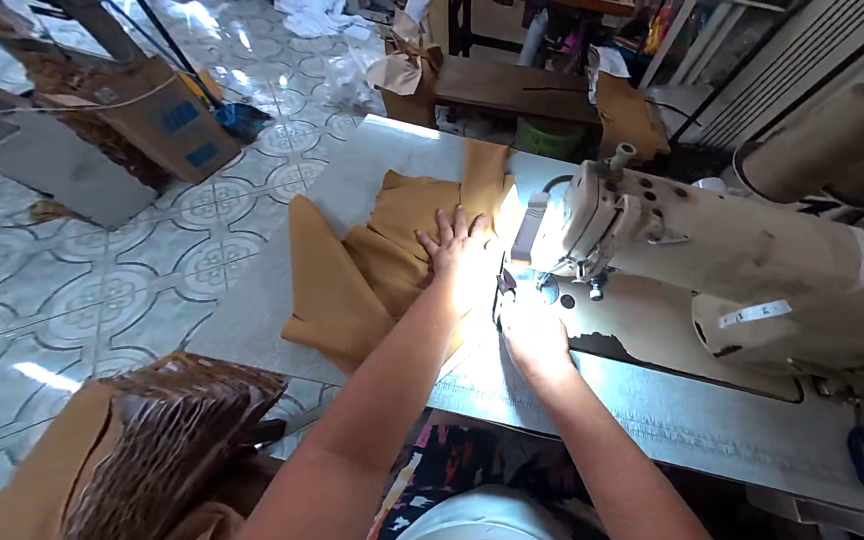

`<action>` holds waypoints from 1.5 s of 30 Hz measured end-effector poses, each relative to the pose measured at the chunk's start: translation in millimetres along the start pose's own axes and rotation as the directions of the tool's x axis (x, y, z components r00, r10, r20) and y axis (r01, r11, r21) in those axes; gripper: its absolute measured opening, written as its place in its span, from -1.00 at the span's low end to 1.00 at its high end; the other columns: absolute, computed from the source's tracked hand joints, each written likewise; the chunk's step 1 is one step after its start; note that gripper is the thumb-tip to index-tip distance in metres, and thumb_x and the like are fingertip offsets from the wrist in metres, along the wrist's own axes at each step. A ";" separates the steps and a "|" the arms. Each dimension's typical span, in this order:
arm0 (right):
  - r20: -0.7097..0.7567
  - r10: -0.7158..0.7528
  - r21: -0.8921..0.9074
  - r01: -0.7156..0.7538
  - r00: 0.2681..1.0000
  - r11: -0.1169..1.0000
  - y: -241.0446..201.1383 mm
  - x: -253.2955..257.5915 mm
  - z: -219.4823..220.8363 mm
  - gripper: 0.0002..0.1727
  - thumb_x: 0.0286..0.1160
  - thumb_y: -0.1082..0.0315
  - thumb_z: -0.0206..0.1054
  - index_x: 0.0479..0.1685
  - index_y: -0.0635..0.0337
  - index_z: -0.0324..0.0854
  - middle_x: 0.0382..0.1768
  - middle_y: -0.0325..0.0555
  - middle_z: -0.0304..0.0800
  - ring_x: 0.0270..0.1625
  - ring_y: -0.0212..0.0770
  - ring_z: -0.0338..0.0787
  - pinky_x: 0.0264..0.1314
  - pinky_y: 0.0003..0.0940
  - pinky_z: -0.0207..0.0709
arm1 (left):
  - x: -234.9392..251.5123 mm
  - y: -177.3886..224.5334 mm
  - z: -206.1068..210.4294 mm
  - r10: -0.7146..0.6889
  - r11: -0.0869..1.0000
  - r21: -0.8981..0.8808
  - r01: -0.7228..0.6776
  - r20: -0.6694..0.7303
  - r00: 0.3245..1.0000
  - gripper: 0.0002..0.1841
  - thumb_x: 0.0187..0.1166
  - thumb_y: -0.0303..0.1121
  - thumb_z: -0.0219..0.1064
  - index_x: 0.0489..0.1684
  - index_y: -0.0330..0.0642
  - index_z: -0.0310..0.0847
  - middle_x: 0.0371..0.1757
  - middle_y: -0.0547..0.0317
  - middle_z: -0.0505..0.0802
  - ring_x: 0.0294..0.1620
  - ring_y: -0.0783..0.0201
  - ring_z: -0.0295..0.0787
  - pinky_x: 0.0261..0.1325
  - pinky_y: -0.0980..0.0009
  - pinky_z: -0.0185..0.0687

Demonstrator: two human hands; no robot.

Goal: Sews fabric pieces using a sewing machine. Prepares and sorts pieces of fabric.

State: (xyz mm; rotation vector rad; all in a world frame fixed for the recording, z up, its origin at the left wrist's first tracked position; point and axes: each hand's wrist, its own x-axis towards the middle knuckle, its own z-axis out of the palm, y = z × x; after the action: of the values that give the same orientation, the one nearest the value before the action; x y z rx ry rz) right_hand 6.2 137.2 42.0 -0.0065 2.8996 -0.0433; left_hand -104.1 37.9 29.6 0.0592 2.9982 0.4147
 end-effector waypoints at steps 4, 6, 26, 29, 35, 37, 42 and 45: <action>-0.100 -0.002 0.063 0.008 0.995 0.998 3.6 2.6 4.8 -0.55 0.85 0.29 -0.08 0.50 0.22 0.56 0.25 0.18 0.76 0.28 0.13 0.80 0.20 0.03 0.67 | 9.0 -4.7 3.8 -0.003 1.000 0.006 0.003 0.007 1.000 -0.24 0.61 -0.17 0.27 0.88 0.45 0.06 0.96 0.14 -0.04 0.93 -0.32 -0.39 0.59 -0.71 -0.45; -0.281 -0.073 0.106 0.107 0.957 0.989 23.3 -11.7 21.1 -0.62 0.76 0.34 0.08 0.28 0.30 0.72 0.09 0.23 0.83 0.12 0.17 0.86 0.09 0.06 0.72 | 17.1 -17.7 3.5 -0.012 1.000 0.018 0.012 -0.038 0.999 -0.38 0.79 0.01 0.04 0.88 0.42 0.06 0.95 0.14 0.03 0.93 -0.31 -0.31 0.59 -0.70 -0.40; -0.680 -0.384 0.054 0.565 0.625 0.824 27.0 -25.9 38.7 -0.54 0.74 0.15 0.11 0.47 0.06 0.68 0.47 0.01 0.73 0.49 0.06 0.72 0.47 0.12 0.56 | -60.2 -180.3 -27.9 0.360 0.933 0.055 -0.356 -0.194 0.913 -0.46 0.78 -0.11 0.10 0.71 -0.09 0.41 0.75 -0.06 0.46 0.81 -0.17 0.23 0.70 -0.36 0.09; -0.298 -0.440 0.229 0.511 0.847 0.828 -13.8 2.9 25.2 -0.31 0.75 -0.07 0.11 0.70 0.20 0.41 0.73 0.18 0.37 0.78 0.23 0.31 0.77 0.22 0.14 | -61.3 -213.8 -47.8 0.373 0.927 0.075 -0.367 -0.076 0.925 -0.44 0.78 -0.15 0.14 0.75 -0.09 0.36 0.79 0.03 0.43 0.84 -0.12 0.19 0.73 -0.37 0.02; 0.209 -0.834 0.436 0.715 0.511 0.547 -92.0 -122.9 -14.5 -0.44 0.80 -0.08 0.10 0.48 0.15 0.60 0.24 0.17 0.79 0.23 0.23 0.81 0.13 0.25 0.67 | -35.8 -264.1 -102.9 0.390 0.914 0.067 -0.401 0.133 0.911 -0.64 0.79 -0.29 0.17 0.45 -0.08 0.69 0.61 0.10 0.66 0.70 -0.08 0.46 0.64 -0.40 0.19; 0.054 -0.869 0.453 0.763 0.492 0.461 -93.5 -134.8 -13.9 -0.53 0.79 -0.01 0.14 0.36 0.12 0.70 0.12 0.06 0.84 0.04 0.07 0.88 -0.04 0.06 0.74 | -33.3 -245.7 -93.1 0.479 0.877 -0.007 -0.481 0.101 0.872 -0.70 0.75 -0.37 0.24 0.31 -0.23 0.74 0.52 -0.03 0.72 0.64 -0.10 0.53 0.68 -0.18 0.32; -0.285 -0.565 0.220 0.626 0.775 0.748 -53.5 -87.5 29.5 -0.38 0.58 0.01 0.37 0.61 0.04 0.55 0.68 0.03 0.48 0.69 0.19 0.49 0.52 0.29 0.46 | -55.4 -160.3 -37.5 0.691 0.698 -0.213 -0.683 -0.045 0.721 -0.78 0.69 -0.37 0.25 -0.01 -0.15 0.85 0.36 0.18 0.84 0.69 0.04 0.48 0.75 -0.09 0.24; -0.364 -0.480 0.117 0.550 0.798 0.827 -6.3 -109.4 65.5 -0.32 0.46 -0.11 0.41 0.57 -0.02 0.60 0.63 -0.08 0.58 0.63 0.10 0.58 0.42 0.20 0.57 | -75.7 -117.0 -9.3 0.690 0.684 -0.255 -0.684 -0.081 0.720 -0.73 0.75 -0.24 0.21 0.13 -0.11 0.80 0.32 0.17 0.84 0.67 0.09 0.48 0.75 -0.20 0.15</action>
State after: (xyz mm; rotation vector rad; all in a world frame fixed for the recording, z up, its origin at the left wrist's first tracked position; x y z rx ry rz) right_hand 128.1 129.8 4.8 -0.8372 3.0920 -0.5054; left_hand -32.7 -81.2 14.7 1.1883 2.7417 0.8715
